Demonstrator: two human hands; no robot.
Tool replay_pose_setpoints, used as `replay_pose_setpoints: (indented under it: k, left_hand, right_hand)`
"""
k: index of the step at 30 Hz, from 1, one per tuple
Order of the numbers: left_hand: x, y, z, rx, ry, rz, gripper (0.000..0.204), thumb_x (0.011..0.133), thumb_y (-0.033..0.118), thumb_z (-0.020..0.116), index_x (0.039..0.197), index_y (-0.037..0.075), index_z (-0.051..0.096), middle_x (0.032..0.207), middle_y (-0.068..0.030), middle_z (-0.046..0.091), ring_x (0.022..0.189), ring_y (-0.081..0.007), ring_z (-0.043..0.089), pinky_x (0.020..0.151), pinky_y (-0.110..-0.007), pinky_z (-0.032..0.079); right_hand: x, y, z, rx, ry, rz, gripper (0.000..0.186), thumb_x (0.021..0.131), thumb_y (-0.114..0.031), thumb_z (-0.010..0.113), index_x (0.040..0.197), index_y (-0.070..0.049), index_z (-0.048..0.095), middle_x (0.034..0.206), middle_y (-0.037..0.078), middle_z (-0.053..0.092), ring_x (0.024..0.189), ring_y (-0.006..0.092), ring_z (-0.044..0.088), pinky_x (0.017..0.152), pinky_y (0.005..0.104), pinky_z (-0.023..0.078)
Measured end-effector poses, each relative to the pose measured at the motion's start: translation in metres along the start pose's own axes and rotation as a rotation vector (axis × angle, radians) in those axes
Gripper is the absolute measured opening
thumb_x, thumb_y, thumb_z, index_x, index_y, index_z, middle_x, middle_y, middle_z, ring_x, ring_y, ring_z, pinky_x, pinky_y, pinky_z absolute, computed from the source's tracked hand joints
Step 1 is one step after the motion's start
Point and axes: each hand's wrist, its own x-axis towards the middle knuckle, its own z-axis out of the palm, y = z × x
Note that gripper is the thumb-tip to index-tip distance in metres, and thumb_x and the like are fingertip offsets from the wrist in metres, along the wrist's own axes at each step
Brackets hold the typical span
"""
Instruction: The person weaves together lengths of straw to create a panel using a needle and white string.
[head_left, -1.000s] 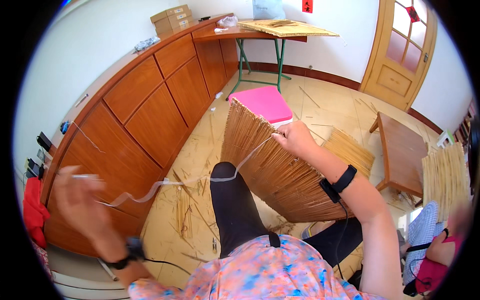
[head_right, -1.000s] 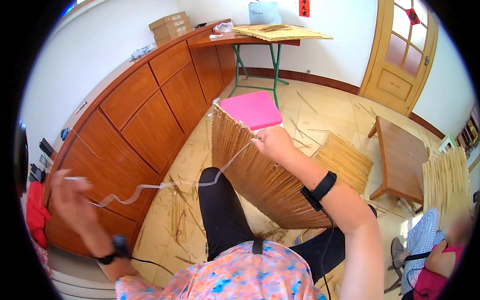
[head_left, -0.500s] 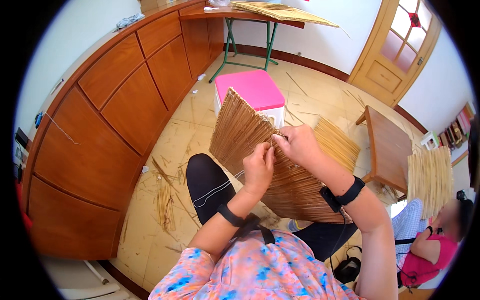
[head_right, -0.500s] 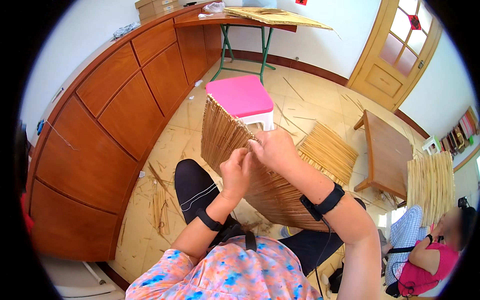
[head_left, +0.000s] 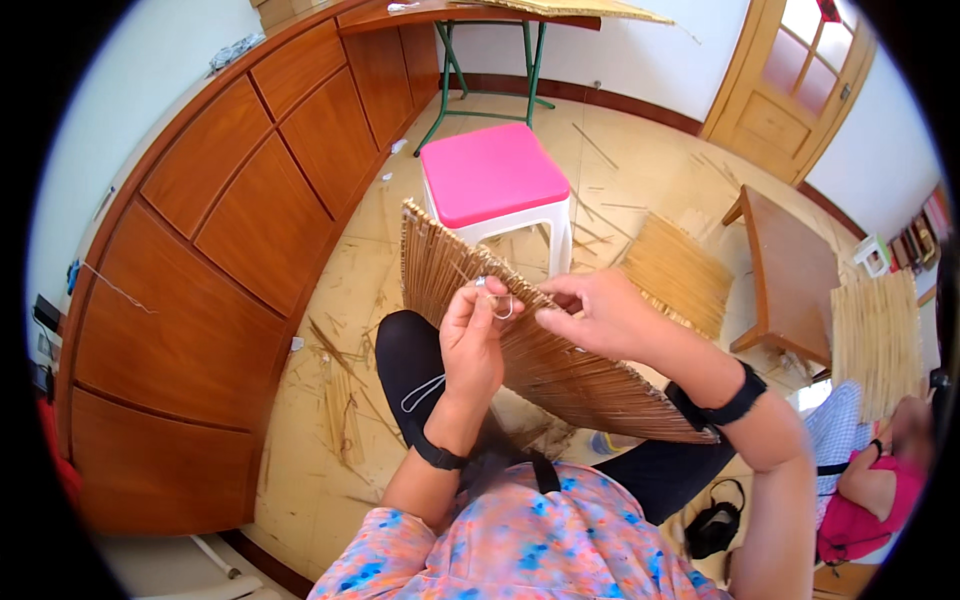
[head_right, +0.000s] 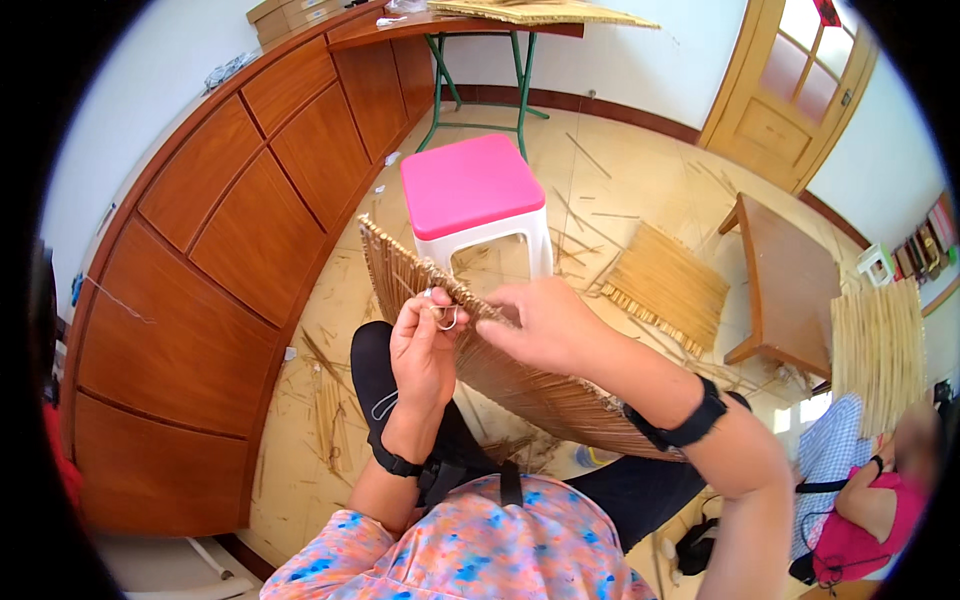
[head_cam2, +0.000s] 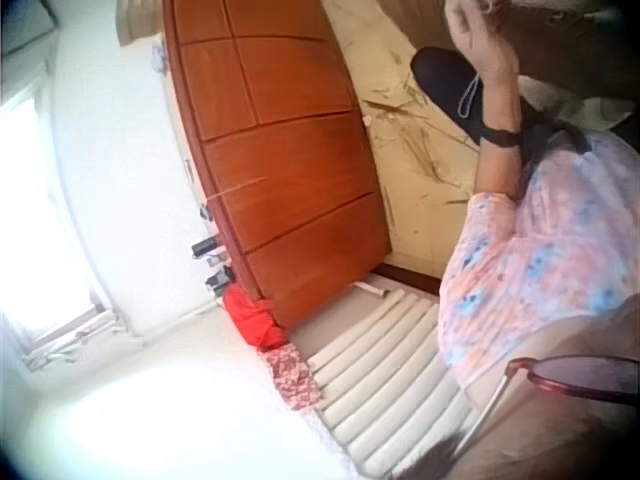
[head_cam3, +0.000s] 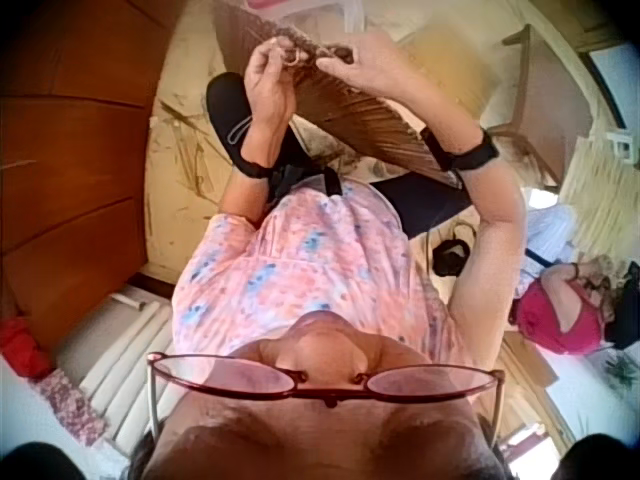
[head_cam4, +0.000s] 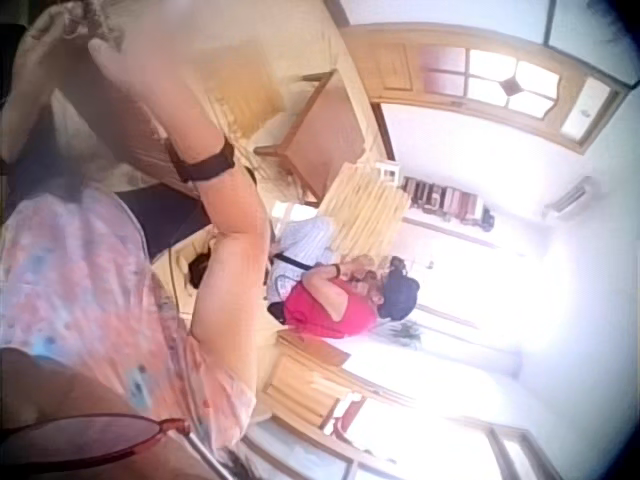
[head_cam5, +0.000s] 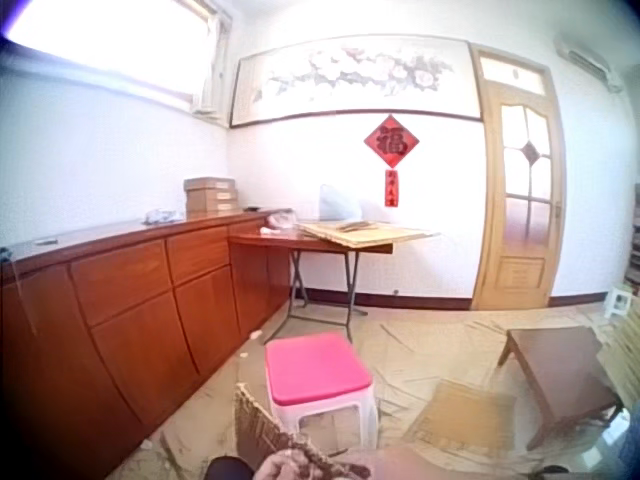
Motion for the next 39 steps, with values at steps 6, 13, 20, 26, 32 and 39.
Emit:
replay_pose_setpoints:
  k: [6,13,20,26,32,39]
  left_hand:
    - [-0.021,0.033,-0.023,0.067,0.006,-0.013,0.009,0.099,0.014,0.051,0.094,0.008,0.053,0.098,-0.0052,0.053,0.087,-0.0164,0.048,0.085,-0.033,0.041]
    - [-0.064,0.089,-0.078,0.134,0.157,-0.13,0.012,0.096,0.016,0.057,0.098,0.005,0.051,0.096,-0.0051,0.054,0.088,-0.0168,0.053,0.084,-0.031,0.045]
    - [-0.084,0.108,-0.122,0.151,0.325,-0.211,0.014,0.094,0.018,0.059,0.095,0.006,0.052,0.095,-0.0047,0.057,0.095,-0.0191,0.055,0.091,-0.037,0.043]
    - [-0.086,0.112,-0.139,0.139,0.38,-0.206,0.014,0.094,0.018,0.059,0.094,0.005,0.053,0.096,-0.0056,0.059,0.098,-0.0208,0.056,0.091,-0.039,0.044]
    - [-0.083,0.119,-0.138,0.184,0.475,-0.248,0.015,0.093,0.017,0.06,0.087,0.006,0.053,0.088,-0.0048,0.061,0.091,-0.0192,0.059,0.086,-0.035,0.048]
    - [-0.088,0.133,-0.152,0.408,0.422,-0.28,0.018,0.09,0.016,0.061,0.079,0.004,0.055,0.082,-0.0089,0.064,0.078,-0.0191,0.061,0.077,-0.033,0.049]
  right_hand:
    - [-0.031,-0.013,0.023,-0.069,-0.308,0.002,0.036,0.081,-0.021,0.068,0.107,0.002,0.061,0.082,0.021,0.065,0.075,0.0398,0.064,0.067,0.0432,0.052]
    - [-0.022,-0.024,0.077,0.226,-0.409,-0.072,0.029,0.085,-0.028,0.066,0.089,0.0,0.061,0.081,0.02,0.065,0.075,0.0397,0.063,0.068,0.0467,0.051]
    - [-0.002,-0.013,0.17,0.538,-0.136,-0.096,0.034,0.087,-0.022,0.064,0.115,-0.003,0.063,0.108,0.016,0.062,0.099,0.0341,0.058,0.086,0.0418,0.048]
    - [0.011,-0.012,0.201,0.67,-0.288,-0.018,0.043,0.085,-0.017,0.064,0.126,-0.004,0.058,0.123,0.015,0.054,0.113,0.0324,0.051,0.095,0.0401,0.045]
    - [0.025,-0.009,0.199,0.658,-0.437,-0.057,0.045,0.09,-0.023,0.061,0.132,-0.007,0.054,0.125,0.015,0.049,0.113,0.0328,0.05,0.095,0.0404,0.044]
    - [0.022,-0.007,0.202,0.725,-0.454,-0.074,0.051,0.087,-0.022,0.065,0.135,-0.01,0.053,0.128,0.015,0.046,0.115,0.0327,0.048,0.098,0.0415,0.043]
